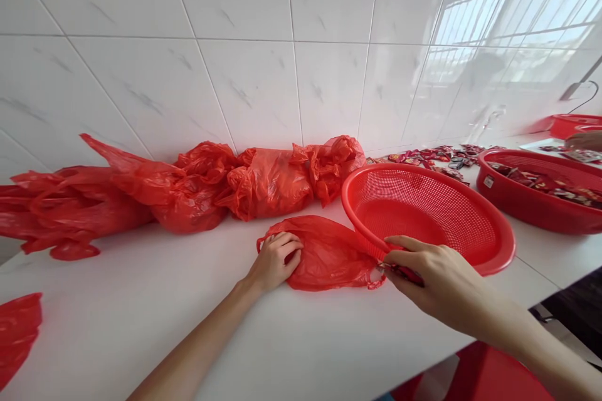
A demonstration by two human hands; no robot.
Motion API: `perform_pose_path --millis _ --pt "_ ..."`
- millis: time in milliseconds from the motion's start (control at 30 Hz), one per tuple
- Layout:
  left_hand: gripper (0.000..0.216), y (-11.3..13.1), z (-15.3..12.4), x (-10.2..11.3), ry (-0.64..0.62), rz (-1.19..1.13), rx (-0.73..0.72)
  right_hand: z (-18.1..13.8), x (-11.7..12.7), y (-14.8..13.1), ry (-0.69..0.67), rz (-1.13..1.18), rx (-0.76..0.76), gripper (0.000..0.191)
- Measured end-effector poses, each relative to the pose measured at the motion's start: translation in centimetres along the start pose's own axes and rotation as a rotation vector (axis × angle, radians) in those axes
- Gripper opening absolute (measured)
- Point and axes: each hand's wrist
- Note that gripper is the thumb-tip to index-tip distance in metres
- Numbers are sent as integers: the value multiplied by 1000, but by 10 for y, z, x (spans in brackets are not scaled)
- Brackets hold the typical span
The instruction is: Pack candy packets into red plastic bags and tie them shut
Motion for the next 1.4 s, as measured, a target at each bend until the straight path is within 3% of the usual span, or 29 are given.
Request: perform_pose_path --millis 167,467,667,833,1000,1133,1267,1400 --pt "22 0 -1 0 21 -4 -21 6 -13 0 -33 -365 -187 26" --pt "23 0 -1 0 11 -21 -5 7 21 41 -154 -505 -580 26" --pt "24 0 0 1 14 -26 10 2 24 47 -207 -512 -527 27" --pt "24 3 1 2 28 -66 22 -5 25 54 -156 -404 -498 29" --pt "24 7 2 5 25 -81 36 0 20 58 94 -92 -344 26" --pt "26 8 2 9 -4 -74 62 19 11 41 369 453 -216 25" --pt "27 11 3 13 -109 -52 116 53 -7 26 217 1157 -294 38" --pt "29 19 6 21 -215 -13 181 91 -31 27 57 1623 -304 45"
Point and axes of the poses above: each hand's wrist, its own z-axis towards the middle knuckle, its own x-axis out of the back of the hand, y = z × x, and after that the axes turned 2 degrees about x, right-handed
